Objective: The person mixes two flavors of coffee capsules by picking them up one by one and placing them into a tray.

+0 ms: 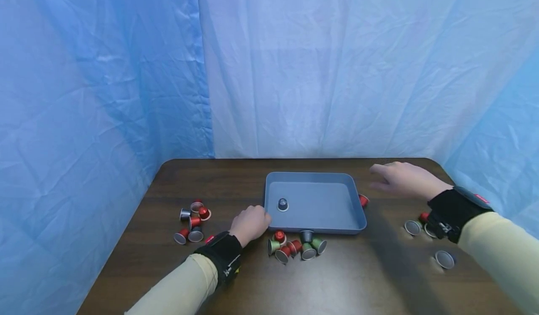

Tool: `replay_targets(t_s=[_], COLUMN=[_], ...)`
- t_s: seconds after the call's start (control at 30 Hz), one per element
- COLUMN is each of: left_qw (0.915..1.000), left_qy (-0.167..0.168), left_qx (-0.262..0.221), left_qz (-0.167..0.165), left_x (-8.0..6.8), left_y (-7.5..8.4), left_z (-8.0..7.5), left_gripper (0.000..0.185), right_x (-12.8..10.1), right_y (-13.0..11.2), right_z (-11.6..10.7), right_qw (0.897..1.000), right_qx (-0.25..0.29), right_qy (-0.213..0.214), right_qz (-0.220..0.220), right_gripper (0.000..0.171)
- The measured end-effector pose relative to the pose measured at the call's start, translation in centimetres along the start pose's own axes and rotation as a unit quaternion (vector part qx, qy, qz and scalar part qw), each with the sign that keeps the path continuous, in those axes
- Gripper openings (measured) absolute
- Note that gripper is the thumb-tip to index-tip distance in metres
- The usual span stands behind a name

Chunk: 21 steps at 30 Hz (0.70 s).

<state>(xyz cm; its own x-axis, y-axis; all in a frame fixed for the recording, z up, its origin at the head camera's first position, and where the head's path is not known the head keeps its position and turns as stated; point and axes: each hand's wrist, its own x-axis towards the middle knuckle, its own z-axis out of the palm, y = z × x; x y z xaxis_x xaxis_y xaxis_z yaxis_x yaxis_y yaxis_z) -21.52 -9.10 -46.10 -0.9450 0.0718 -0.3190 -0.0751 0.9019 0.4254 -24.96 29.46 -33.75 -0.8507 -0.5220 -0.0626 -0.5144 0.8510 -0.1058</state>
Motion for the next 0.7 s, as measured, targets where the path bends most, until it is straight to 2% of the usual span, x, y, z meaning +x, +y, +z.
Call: replay_targets(t_s=[0.4, 0.7], left_qw=[0.9999, 1.0], left_qy=[-0.006, -0.001], left_qx=[-0.004, -0.002], left_qz=[-0.008, -0.004], left_x=[-0.3, -0.6], left_y=[0.3, 0.4], left_z=[-0.2, -0.1], left_gripper=[0.032, 0.033], right_x=[-3.7, -6.0], right_y=[3.6, 5.8], right_z=[2.2, 4.7], right_qw=[0.996, 0.984], right_qx=[0.018, 0.056], right_qy=[-0.058, -0.102], right_qz=[0.07, 0.137], right_gripper=[0.021, 0.024])
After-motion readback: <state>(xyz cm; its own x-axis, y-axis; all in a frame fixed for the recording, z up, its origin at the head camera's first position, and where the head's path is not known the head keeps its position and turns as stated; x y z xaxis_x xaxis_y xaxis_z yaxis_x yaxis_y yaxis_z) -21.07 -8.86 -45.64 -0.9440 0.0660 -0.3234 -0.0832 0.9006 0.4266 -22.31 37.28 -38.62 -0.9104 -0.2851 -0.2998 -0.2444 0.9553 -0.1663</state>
